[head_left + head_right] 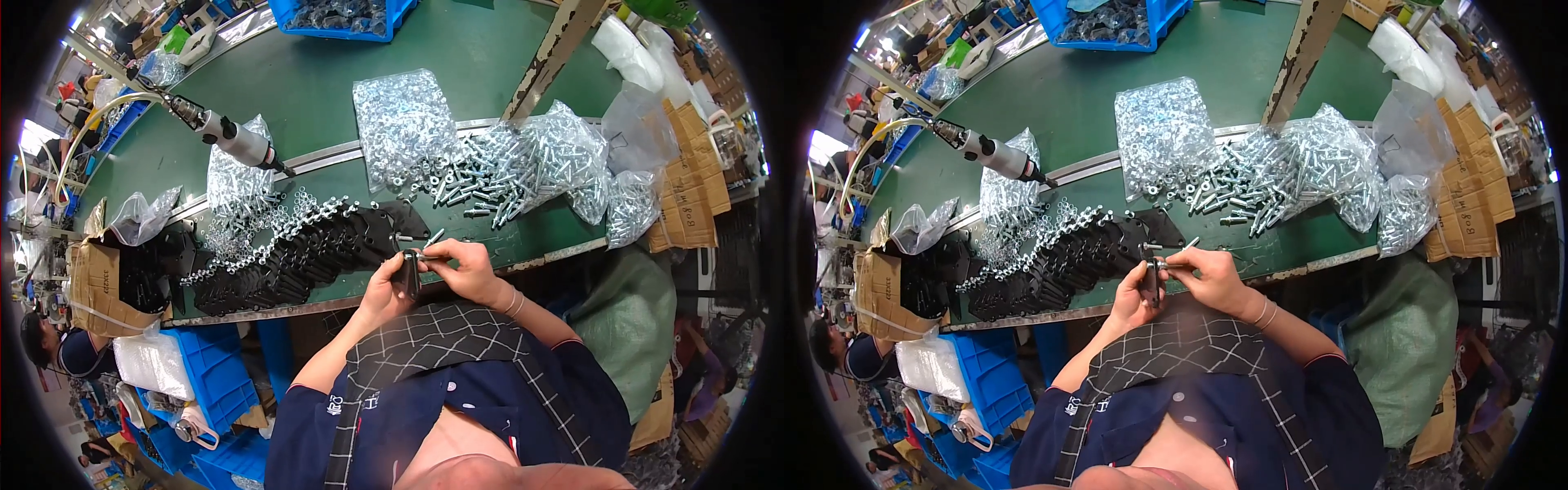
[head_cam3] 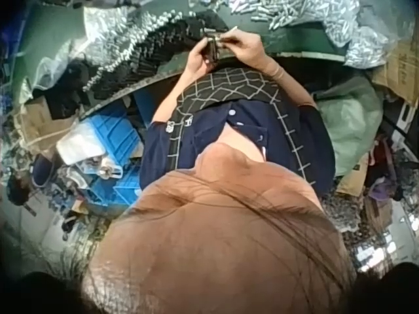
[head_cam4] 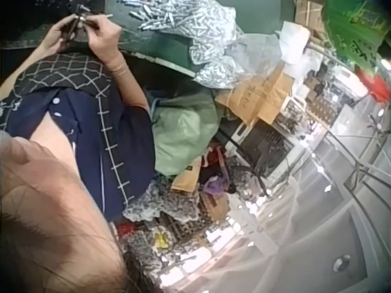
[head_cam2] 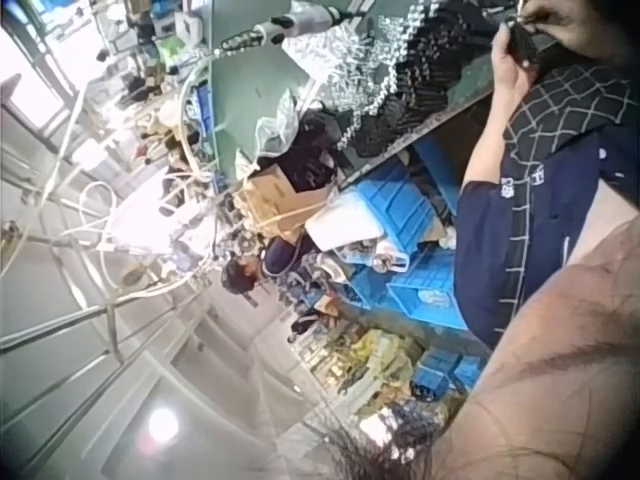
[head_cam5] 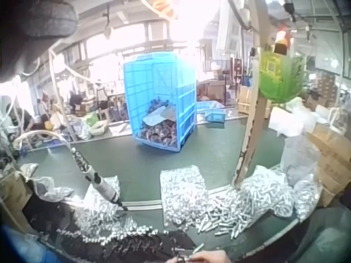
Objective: The recorder is assembling small electronic parts, likely LED strips, by unwrapping them and using a pneumatic screwdriver at an assembly station.
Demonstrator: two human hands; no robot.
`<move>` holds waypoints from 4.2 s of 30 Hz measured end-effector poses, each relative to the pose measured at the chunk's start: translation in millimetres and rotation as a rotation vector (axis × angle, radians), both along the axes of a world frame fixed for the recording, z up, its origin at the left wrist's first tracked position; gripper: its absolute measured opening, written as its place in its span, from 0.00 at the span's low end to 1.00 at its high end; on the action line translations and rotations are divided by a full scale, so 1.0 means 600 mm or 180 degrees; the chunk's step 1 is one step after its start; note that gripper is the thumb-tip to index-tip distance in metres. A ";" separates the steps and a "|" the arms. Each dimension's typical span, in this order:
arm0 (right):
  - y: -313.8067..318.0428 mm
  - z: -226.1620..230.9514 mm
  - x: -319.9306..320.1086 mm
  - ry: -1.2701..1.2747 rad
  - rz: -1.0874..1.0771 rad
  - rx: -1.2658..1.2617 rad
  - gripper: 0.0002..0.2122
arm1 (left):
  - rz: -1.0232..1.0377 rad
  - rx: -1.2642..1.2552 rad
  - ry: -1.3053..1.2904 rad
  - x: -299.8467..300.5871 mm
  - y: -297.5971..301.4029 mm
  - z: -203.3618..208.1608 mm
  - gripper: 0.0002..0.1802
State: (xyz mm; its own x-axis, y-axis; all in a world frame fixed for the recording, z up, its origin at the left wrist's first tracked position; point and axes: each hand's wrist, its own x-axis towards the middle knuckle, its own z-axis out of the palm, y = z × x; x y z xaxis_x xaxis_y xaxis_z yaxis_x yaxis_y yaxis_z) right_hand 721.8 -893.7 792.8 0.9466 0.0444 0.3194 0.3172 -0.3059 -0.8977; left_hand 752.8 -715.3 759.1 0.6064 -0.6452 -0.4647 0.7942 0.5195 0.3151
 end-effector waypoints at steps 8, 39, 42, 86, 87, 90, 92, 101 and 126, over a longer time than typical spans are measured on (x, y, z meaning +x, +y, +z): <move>-0.035 -0.015 0.002 0.1566 0.0637 0.1204 0.08 | -0.0246 0.0451 -0.1084 0.007 -0.008 0.039 0.20; -0.051 -0.065 0.050 -0.0504 -0.0179 -0.2263 0.07 | -0.0125 0.1505 -0.1417 0.068 -0.002 0.007 0.11; -0.063 -0.083 0.051 -0.0421 -0.0134 -0.2472 0.07 | 0.0183 0.1294 -0.1523 0.064 0.004 0.004 0.11; -0.028 -0.022 0.078 -0.1345 0.0581 -0.2108 0.11 | -0.0362 0.1776 -0.1344 0.056 -0.018 -0.031 0.15; -0.028 -0.016 0.076 -0.1338 0.0596 -0.2114 0.10 | -0.0299 0.1742 -0.1324 0.055 -0.026 -0.039 0.13; -0.037 -0.012 0.064 -0.1241 0.0857 -0.2216 0.08 | -0.0204 0.1723 -0.1147 0.051 -0.041 -0.081 0.11; -0.037 -0.005 0.068 -0.1015 0.0940 -0.2415 0.06 | -0.0181 0.1690 -0.1191 0.053 -0.044 -0.082 0.09; -0.021 0.014 0.096 -0.1438 0.1247 -0.2778 0.07 | -0.0354 0.1649 -0.1064 0.083 -0.030 -0.095 0.08; -0.029 0.010 0.089 -0.1228 0.1224 -0.3016 0.02 | -0.0432 0.1607 -0.1034 0.072 -0.025 -0.070 0.09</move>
State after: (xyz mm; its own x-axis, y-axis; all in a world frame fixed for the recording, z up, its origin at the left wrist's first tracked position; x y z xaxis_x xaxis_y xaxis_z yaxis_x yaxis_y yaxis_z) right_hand 775.1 -911.2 798.5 0.6603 0.7001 0.2717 0.7490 -0.6405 -0.1696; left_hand 795.9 -730.5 717.0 0.6962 -0.4750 -0.5382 0.6649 0.1442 0.7329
